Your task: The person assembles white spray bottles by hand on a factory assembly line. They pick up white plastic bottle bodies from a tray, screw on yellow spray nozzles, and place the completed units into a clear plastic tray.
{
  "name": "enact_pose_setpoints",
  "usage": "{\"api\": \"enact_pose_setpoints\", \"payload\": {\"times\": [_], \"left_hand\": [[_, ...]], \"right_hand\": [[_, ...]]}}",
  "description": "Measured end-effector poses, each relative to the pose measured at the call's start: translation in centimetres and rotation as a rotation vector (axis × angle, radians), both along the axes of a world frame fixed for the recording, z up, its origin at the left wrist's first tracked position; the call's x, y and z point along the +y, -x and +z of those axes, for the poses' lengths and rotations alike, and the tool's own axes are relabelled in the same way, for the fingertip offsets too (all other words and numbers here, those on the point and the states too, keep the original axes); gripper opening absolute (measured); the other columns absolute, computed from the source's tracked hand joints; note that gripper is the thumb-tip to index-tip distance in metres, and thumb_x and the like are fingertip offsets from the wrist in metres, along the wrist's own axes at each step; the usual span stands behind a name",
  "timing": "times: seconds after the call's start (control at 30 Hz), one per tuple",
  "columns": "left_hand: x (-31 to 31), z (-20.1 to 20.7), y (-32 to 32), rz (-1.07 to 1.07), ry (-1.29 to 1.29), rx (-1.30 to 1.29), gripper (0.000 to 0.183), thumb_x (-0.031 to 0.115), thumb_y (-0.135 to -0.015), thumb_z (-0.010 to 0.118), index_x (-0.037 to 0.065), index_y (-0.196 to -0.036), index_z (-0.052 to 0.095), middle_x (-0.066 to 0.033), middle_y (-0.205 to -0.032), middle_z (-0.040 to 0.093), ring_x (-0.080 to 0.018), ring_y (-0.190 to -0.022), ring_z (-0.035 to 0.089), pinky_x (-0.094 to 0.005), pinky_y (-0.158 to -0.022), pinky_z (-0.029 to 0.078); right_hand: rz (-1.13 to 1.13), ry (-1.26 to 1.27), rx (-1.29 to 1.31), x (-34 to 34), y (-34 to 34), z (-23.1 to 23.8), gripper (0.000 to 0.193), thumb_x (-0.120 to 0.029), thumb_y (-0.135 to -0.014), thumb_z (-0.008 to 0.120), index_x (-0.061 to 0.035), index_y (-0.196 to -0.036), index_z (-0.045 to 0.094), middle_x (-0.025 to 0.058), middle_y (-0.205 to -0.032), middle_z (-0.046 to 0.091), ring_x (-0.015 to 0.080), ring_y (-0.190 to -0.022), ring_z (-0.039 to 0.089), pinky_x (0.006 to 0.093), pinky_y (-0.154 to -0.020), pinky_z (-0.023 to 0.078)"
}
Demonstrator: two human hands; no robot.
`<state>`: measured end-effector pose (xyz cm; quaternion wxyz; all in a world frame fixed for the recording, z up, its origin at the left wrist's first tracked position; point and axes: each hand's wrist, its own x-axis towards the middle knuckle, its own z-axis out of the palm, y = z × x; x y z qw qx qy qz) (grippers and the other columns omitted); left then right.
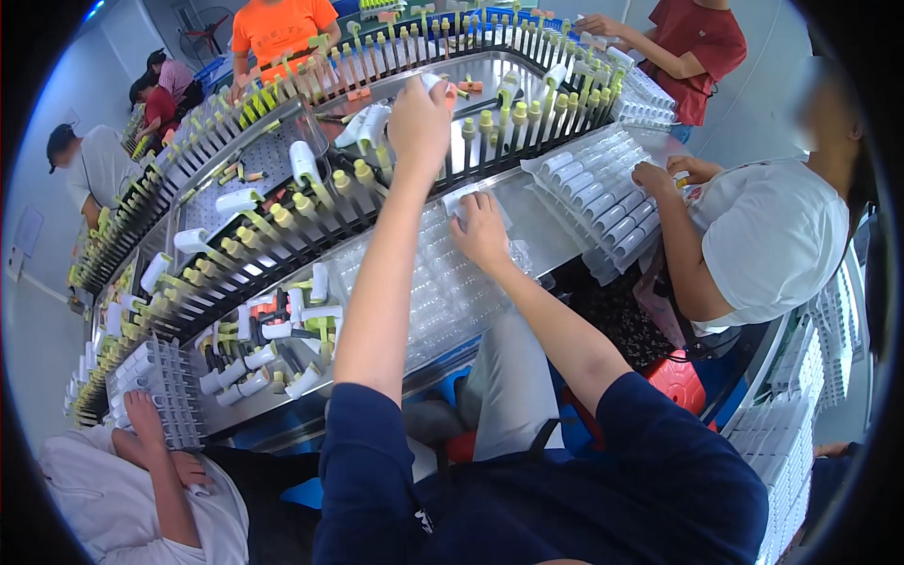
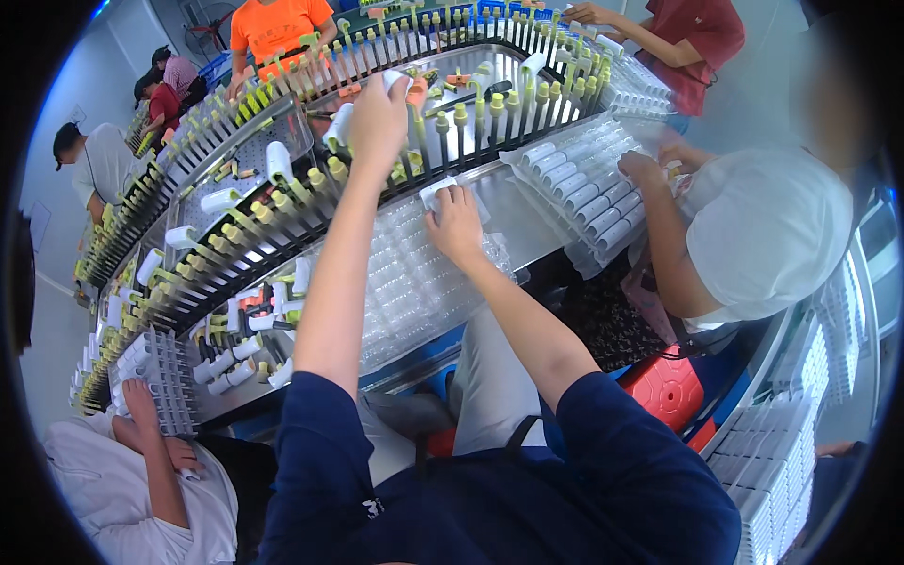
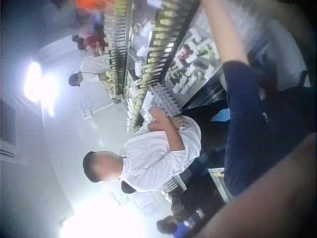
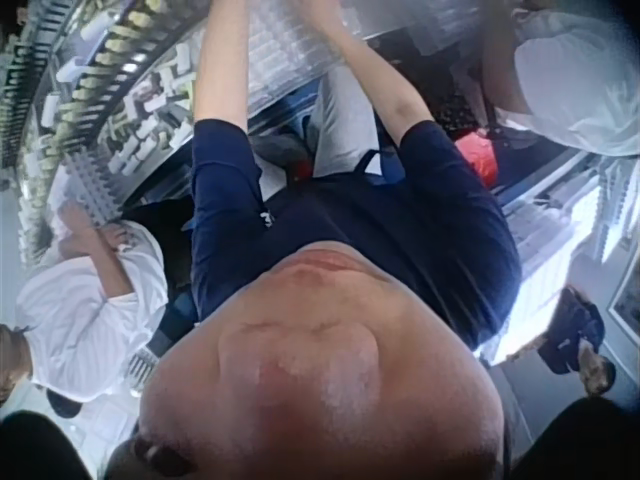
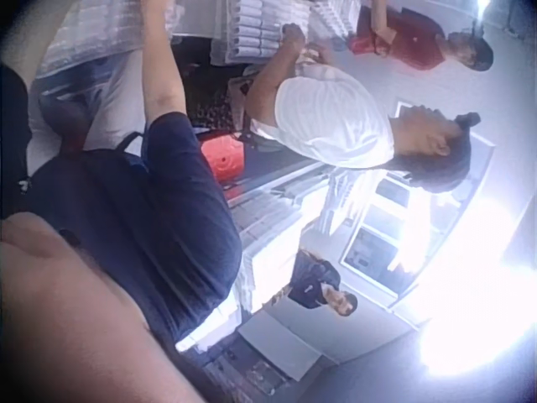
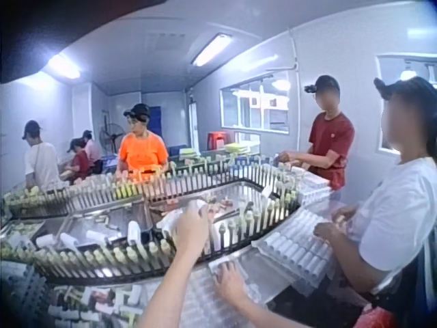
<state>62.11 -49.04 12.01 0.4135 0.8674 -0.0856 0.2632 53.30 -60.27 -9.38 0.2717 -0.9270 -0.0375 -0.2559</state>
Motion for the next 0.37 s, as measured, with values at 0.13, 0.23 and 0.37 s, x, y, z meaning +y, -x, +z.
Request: {"api": "enact_pose_setpoints", "payload": {"times": [0.13,0.23,0.37], "left_hand": [[0.6,0.2,-4.1,0.011,-0.264,0.265,0.047,0.043,-0.102,0.065,0.000,-0.118,0.070,-0.0260,-0.111,0.076,-0.0452,-0.109,0.072,-0.0549,-0.092,0.056],[2.2,-0.2,-5.3,-0.049,-0.512,0.336,0.047,0.045,-0.102,0.065,0.001,-0.118,0.071,-0.0226,-0.110,0.078,-0.0410,-0.109,0.074,-0.0531,-0.091,0.058],[5.0,-2.2,-3.5,0.124,-0.640,0.127,0.041,0.046,-0.101,0.065,0.010,-0.118,0.073,-0.0187,-0.105,0.079,-0.0363,-0.104,0.077,-0.0513,-0.087,0.059]], "right_hand": [[-0.034,-0.122,-0.109,0.7,0.7,0.6,0.041,-0.021,-0.091,0.074,0.0028,-0.122,0.063,0.0260,-0.132,0.059,0.0443,-0.127,0.056,0.0515,-0.112,0.045],[-0.015,-0.138,-0.205,1.1,0.9,1.0,0.040,-0.023,-0.096,0.072,0.0043,-0.124,0.062,0.0267,-0.133,0.060,0.0456,-0.126,0.057,0.0520,-0.110,0.046],[-0.002,-0.215,-0.198,1.6,1.2,0.6,0.039,-0.024,-0.101,0.069,0.0034,-0.127,0.062,0.0273,-0.136,0.060,0.0454,-0.128,0.056,0.0519,-0.109,0.046]]}}
